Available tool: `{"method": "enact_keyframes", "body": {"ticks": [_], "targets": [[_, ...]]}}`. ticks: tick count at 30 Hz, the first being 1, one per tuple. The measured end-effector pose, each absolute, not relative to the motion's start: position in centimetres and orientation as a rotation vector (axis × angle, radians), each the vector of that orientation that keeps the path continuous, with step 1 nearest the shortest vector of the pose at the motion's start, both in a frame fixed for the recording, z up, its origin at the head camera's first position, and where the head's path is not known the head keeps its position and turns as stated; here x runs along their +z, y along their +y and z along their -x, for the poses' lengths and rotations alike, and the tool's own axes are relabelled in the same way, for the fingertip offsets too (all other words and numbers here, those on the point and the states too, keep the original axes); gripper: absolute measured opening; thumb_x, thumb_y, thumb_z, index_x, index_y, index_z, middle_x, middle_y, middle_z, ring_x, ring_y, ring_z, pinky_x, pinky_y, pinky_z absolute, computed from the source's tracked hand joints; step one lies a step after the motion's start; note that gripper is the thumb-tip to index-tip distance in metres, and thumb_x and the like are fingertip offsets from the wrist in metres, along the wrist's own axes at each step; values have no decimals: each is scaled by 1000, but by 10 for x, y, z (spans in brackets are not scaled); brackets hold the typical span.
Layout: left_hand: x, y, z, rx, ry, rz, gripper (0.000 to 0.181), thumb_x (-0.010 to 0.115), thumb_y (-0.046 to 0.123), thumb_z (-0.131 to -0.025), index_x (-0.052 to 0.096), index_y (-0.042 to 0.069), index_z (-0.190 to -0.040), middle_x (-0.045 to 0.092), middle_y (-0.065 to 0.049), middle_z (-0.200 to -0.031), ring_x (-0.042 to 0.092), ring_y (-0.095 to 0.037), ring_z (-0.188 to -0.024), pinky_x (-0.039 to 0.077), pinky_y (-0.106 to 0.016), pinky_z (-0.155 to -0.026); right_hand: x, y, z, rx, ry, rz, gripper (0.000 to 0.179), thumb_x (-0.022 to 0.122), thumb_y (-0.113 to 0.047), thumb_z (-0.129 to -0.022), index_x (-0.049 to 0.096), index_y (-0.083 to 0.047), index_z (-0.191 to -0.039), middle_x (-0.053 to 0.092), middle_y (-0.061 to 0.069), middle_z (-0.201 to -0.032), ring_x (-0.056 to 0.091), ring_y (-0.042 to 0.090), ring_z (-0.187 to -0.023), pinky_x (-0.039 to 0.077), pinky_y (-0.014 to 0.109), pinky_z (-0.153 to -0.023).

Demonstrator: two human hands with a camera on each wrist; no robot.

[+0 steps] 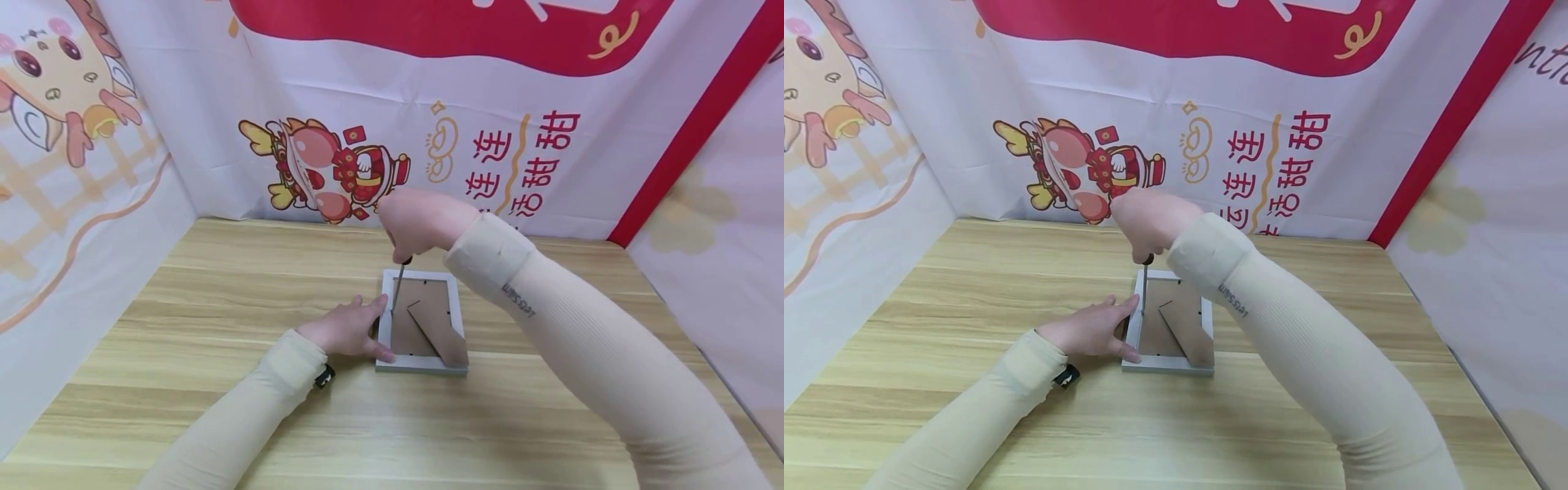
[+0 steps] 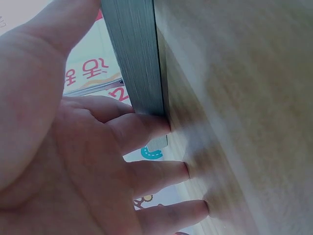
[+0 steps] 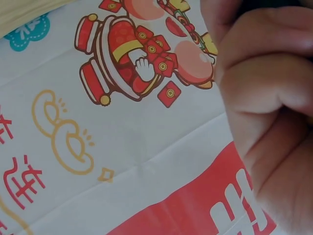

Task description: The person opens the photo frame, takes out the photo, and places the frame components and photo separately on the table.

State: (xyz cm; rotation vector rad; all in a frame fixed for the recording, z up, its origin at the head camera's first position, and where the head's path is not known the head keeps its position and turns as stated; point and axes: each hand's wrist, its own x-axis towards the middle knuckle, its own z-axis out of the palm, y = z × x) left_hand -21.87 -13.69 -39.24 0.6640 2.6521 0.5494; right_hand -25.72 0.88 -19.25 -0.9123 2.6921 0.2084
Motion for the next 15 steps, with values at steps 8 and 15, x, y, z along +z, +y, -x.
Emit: {"method": "enact_keyframes", "body": {"ticks": [8,15], "targets": [[-391,-137,219,576,2637,-633,112,78,59,-77,20,8,-158,26,-10,-160,17,-48,-144,24,-62,-111,-191,3,260,181,2681,843,20,83,-23,-82,66,-14,-86,68,1,-81,65,16,-68,54,26,-62],[-392,-138,220,607,2624,-629,113,78,59,-76,19,9,-159,26,-9,-161,16,-49,-144,23,-62,-112,-188,-3,260,215,2662,833,18,83,-23,-83,68,-14,-87,71,5,-82,63,18,-66,52,28,-62]]}}
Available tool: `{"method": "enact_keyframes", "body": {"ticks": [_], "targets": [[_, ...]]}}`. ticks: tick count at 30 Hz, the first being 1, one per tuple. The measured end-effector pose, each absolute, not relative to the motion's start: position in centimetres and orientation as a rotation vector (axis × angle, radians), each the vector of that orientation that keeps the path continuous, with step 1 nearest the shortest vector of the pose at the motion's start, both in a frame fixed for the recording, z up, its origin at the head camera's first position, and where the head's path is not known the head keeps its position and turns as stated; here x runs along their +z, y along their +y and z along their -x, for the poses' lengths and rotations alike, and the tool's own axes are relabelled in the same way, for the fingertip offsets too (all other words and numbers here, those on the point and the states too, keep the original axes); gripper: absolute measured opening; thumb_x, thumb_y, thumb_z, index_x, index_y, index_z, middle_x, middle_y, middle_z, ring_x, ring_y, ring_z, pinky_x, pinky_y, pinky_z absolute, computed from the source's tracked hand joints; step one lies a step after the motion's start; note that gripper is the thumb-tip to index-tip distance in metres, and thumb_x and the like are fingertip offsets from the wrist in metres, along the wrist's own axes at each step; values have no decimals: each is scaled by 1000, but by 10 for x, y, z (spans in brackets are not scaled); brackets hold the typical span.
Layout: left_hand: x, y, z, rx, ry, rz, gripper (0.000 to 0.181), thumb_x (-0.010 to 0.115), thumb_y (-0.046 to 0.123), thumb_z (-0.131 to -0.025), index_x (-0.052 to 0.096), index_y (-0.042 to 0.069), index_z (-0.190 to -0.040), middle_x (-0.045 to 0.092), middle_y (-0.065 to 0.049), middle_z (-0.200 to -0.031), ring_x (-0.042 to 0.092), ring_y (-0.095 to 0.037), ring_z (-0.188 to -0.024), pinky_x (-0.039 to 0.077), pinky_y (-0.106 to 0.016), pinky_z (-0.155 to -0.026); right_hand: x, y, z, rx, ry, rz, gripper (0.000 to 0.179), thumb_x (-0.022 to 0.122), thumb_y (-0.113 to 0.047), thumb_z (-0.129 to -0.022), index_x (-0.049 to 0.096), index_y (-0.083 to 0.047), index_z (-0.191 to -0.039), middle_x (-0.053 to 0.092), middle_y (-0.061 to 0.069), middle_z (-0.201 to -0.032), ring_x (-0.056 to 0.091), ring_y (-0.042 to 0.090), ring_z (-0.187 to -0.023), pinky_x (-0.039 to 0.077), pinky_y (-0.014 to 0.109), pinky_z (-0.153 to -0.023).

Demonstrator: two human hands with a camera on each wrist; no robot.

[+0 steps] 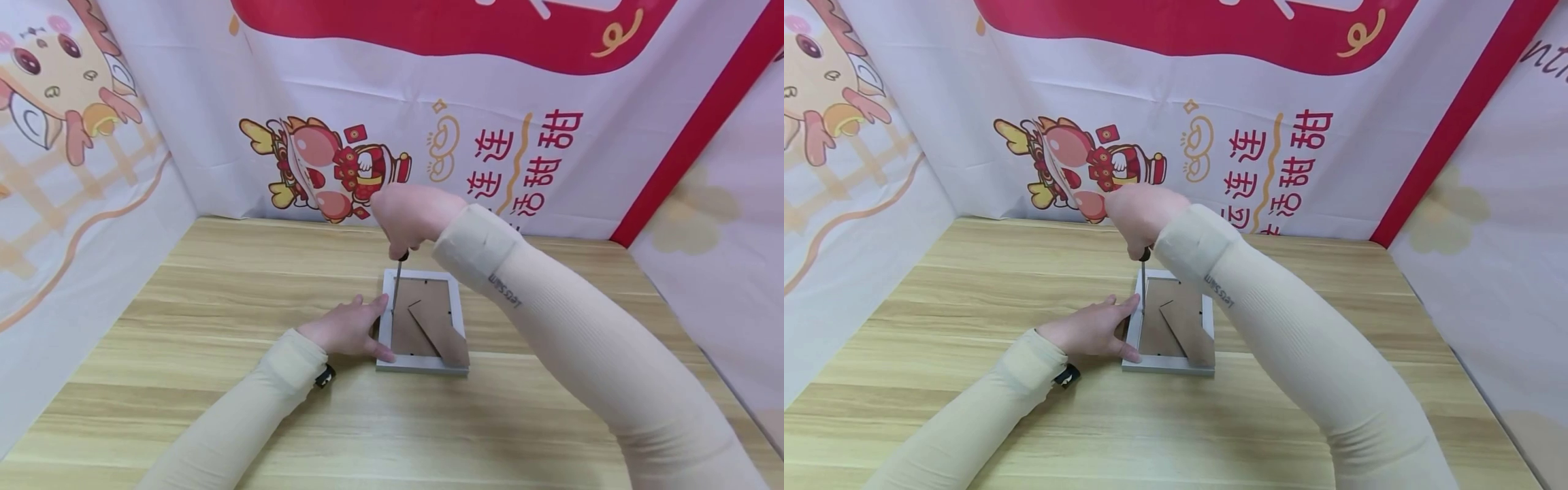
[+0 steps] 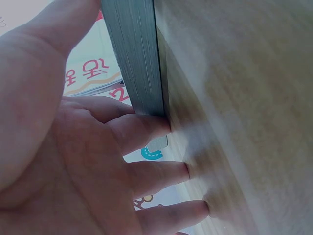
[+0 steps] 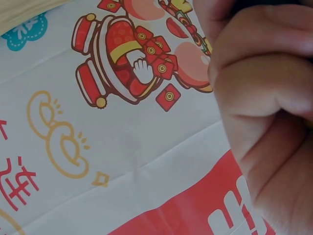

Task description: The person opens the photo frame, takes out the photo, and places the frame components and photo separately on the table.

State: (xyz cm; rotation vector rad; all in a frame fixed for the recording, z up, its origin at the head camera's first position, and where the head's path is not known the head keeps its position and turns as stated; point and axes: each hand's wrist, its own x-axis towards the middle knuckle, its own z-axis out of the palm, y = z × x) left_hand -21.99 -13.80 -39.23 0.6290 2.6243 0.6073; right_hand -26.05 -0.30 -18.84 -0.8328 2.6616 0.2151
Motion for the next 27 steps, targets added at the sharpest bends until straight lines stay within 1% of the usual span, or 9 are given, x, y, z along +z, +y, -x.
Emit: {"method": "enact_keyframes", "body": {"ticks": [4,8,14,23,27], "targets": [[-393,-138,220,617,2614,-623,113,77,59,-77,18,10,-159,24,-8,-161,15,-48,-144,23,-62,-112,-187,-6,260,247,2653,815,21,83,-25,-83,67,-14,-90,72,6,-86,63,18,-67,52,29,-64],[-393,-138,221,618,2617,-613,113,77,59,-77,18,11,-159,24,-7,-162,15,-48,-145,23,-62,-112,-187,-7,258,251,2661,801,25,83,-25,-82,63,-14,-95,69,4,-85,63,18,-68,52,29,-64],[-394,-138,220,605,2631,-617,112,78,58,-77,19,9,-159,27,-8,-161,16,-48,-144,24,-62,-112,-186,-11,256,274,2661,772,31,83,-26,-82,62,-15,-101,68,3,-86,64,18,-71,53,29,-65],[-391,-138,218,586,2643,-637,110,78,57,-78,21,7,-158,24,-7,-161,15,-46,-145,20,-61,-114,-185,-18,256,301,2658,812,41,83,-25,-82,60,-13,-113,66,4,-92,66,18,-73,54,27,-66],[-390,-137,218,575,2646,-640,110,77,57,-78,21,7,-158,25,-7,-161,16,-46,-145,21,-60,-114,-185,-19,256,312,2650,812,42,83,-25,-82,60,-12,-115,66,4,-93,66,18,-74,54,28,-66]]}}
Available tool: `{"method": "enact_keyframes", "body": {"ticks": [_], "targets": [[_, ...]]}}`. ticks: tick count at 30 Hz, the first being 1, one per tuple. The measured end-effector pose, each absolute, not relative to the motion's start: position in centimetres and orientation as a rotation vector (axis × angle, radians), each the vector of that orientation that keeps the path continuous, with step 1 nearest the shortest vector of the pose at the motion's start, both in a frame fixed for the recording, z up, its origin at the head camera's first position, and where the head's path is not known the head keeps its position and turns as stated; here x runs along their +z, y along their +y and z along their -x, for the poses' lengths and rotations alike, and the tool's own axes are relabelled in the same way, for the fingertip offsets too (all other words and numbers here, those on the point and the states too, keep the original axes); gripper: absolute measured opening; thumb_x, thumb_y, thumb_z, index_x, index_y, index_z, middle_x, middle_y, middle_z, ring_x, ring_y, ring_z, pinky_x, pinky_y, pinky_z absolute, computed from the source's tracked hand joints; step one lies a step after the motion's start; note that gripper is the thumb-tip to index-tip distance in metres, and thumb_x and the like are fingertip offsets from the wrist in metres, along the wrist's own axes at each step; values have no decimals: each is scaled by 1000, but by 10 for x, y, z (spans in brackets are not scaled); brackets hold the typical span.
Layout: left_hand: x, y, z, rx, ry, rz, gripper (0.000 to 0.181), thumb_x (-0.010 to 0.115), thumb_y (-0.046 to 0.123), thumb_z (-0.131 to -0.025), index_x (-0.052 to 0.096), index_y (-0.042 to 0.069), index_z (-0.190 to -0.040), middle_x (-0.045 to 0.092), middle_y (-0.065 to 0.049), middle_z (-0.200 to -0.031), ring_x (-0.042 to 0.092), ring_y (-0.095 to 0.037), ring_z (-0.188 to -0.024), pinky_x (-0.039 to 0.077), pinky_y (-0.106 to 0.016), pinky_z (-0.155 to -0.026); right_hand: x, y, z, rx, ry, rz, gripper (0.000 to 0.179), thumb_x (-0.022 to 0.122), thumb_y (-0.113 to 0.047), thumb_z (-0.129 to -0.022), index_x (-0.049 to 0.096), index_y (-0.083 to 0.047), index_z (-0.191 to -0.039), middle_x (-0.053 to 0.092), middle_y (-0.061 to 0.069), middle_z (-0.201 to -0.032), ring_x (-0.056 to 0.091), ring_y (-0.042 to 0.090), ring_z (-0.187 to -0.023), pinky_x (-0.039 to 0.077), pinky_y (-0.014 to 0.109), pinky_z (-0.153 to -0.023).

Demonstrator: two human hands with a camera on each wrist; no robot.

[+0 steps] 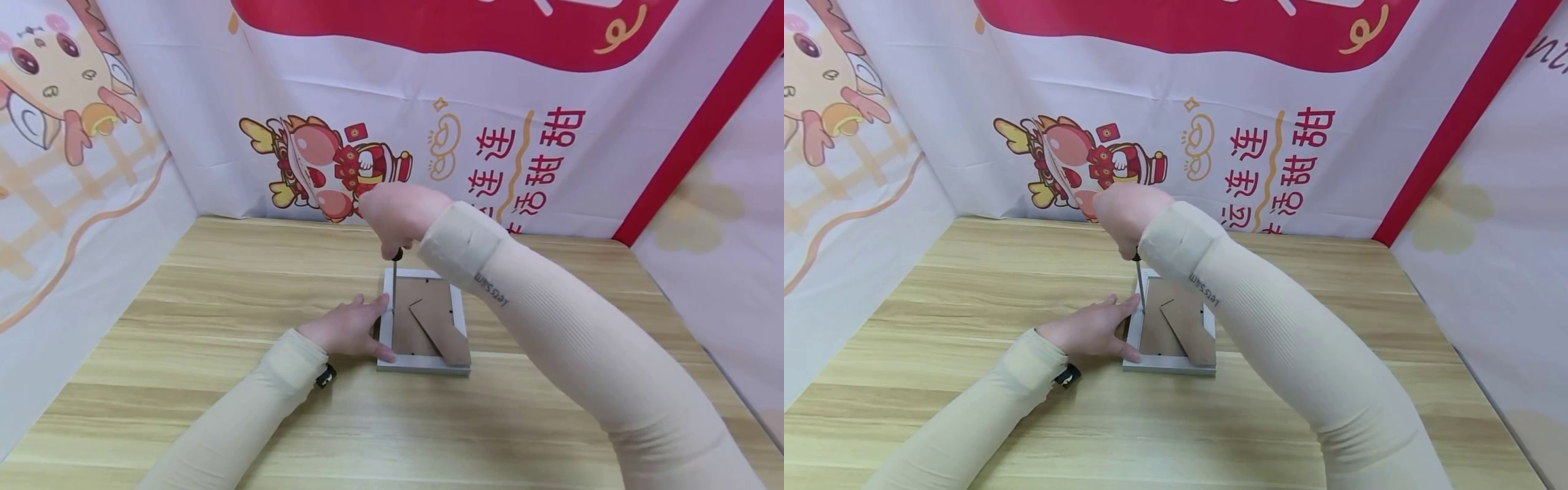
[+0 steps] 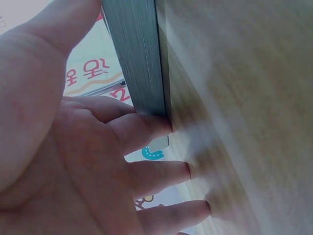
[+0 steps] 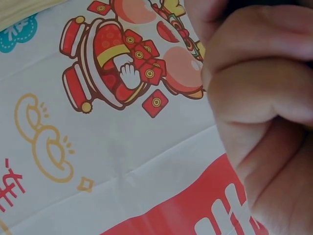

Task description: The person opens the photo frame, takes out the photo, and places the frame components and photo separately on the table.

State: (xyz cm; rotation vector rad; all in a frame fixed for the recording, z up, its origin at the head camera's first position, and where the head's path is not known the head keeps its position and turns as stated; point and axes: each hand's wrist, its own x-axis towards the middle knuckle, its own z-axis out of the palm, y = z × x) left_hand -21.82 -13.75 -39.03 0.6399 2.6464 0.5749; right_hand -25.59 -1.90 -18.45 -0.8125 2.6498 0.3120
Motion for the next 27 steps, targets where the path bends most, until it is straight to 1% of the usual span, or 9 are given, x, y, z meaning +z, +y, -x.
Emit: {"method": "enact_keyframes", "body": {"ticks": [8,11,14,18,21,24,27], "targets": [[-389,-137,219,572,2648,-645,111,77,58,-78,21,6,-158,26,-8,-161,17,-47,-144,22,-60,-113,-183,-11,256,310,2647,767,32,82,-25,-84,60,-14,-104,69,4,-89,65,18,-72,53,29,-67],[-390,-137,219,573,2647,-645,111,77,59,-78,20,6,-158,26,-8,-161,17,-47,-144,23,-58,-114,-183,-10,256,308,2649,771,29,81,-24,-84,60,-14,-102,70,5,-89,64,18,-71,52,29,-66],[-390,-137,219,582,2642,-635,112,77,59,-77,20,7,-158,26,-8,-161,17,-46,-145,25,-56,-114,-183,-11,255,305,2653,781,32,82,-25,-84,61,-14,-105,69,4,-91,65,18,-72,53,28,-66],[-390,-136,219,583,2632,-618,112,77,60,-77,19,8,-159,24,-6,-161,16,-44,-146,24,-52,-115,-183,-16,253,324,2650,790,40,83,-25,-83,60,-13,-114,67,3,-92,66,18,-74,54,28,-67],[-389,-136,219,586,2627,-613,112,77,59,-78,19,9,-159,23,-6,-162,15,-43,-146,24,-52,-115,-183,-18,253,344,2640,791,45,82,-25,-83,60,-12,-120,66,3,-94,67,18,-75,54,28,-68],[-389,-136,218,583,2630,-609,111,77,59,-78,19,9,-159,24,-7,-161,15,-44,-146,24,-53,-115,-184,-18,253,343,2638,793,45,82,-26,-83,60,-12,-120,66,3,-94,67,18,-75,54,28,-68],[-389,-135,217,574,2637,-610,111,77,59,-78,20,8,-158,26,-7,-161,16,-44,-146,26,-53,-114,-184,-15,253,320,2648,779,40,82,-26,-83,60,-13,-114,66,3,-92,67,18,-73,54,27,-66]]}}
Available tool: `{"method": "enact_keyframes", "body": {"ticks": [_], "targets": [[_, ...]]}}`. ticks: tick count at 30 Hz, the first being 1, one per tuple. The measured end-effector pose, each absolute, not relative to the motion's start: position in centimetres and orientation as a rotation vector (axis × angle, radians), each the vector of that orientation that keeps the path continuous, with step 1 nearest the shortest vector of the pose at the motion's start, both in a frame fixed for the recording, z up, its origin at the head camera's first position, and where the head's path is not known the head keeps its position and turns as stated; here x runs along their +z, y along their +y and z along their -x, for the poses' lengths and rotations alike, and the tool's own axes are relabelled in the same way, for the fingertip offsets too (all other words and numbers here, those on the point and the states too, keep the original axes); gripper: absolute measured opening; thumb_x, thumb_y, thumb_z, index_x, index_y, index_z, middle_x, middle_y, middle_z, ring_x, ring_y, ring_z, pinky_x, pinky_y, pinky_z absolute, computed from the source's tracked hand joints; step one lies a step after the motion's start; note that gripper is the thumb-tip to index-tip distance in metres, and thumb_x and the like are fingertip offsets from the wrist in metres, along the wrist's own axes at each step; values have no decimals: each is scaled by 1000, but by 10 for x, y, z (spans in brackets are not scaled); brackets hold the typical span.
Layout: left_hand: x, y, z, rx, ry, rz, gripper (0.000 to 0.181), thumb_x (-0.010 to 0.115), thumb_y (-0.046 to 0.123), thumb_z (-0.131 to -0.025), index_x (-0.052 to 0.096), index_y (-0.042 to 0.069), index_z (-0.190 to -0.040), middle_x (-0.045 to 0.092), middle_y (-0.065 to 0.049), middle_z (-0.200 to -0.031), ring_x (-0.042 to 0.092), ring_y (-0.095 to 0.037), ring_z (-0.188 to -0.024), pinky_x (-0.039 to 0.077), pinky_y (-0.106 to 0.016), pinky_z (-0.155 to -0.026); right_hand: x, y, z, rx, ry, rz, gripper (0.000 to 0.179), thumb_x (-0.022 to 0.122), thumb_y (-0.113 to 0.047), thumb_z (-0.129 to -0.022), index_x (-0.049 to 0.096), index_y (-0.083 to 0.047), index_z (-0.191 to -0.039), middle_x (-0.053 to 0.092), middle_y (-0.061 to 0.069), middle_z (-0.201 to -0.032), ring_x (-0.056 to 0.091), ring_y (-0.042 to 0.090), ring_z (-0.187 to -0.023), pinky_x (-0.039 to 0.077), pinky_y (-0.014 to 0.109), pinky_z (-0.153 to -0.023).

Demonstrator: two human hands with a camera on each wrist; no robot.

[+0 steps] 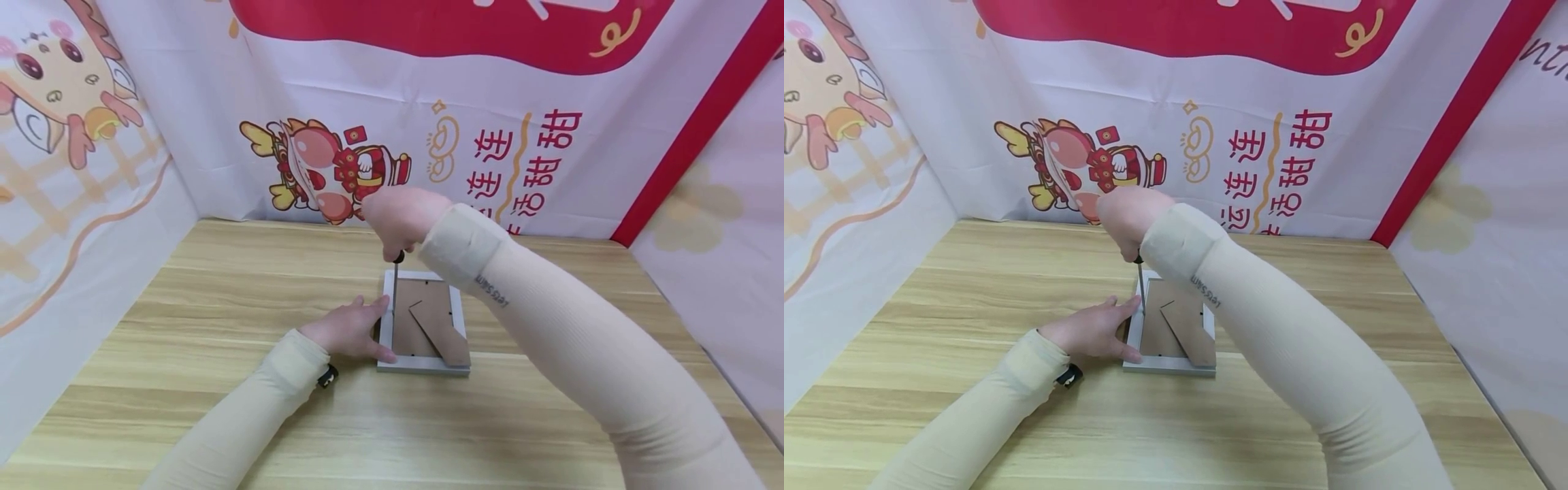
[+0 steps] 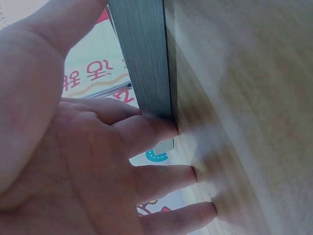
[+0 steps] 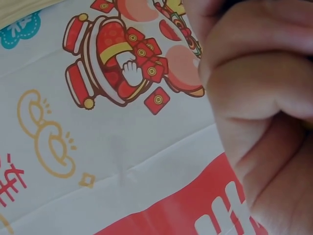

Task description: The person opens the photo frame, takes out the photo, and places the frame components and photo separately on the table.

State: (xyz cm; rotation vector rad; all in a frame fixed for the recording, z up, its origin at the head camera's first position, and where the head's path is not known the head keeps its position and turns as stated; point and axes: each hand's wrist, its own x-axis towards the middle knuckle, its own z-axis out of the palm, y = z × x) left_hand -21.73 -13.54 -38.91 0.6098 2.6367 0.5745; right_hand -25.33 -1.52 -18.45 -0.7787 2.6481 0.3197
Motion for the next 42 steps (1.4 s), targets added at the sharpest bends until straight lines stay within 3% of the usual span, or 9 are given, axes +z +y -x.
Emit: {"method": "enact_keyframes", "body": {"ticks": [5,14,42], "targets": [[-390,-135,218,566,2646,-607,111,77,59,-77,20,9,-159,27,-6,-161,17,-44,-146,26,-53,-114,-184,-10,255,272,2660,773,35,83,-24,-83,59,-14,-107,67,3,-90,66,18,-71,53,28,-64],[-390,-135,218,547,2641,-591,111,75,62,-78,18,12,-159,27,-6,-161,16,-42,-146,26,-53,-114,-181,-18,252,319,2644,756,49,83,-26,-82,57,-13,-122,65,3,-98,67,18,-75,54,28,-70],[-388,-136,216,579,2634,-594,109,76,59,-78,20,12,-159,27,-7,-161,17,-43,-146,27,-56,-113,-183,-12,253,252,2663,758,37,83,-24,-82,58,-14,-108,65,3,-94,65,18,-72,54,27,-64]]}}
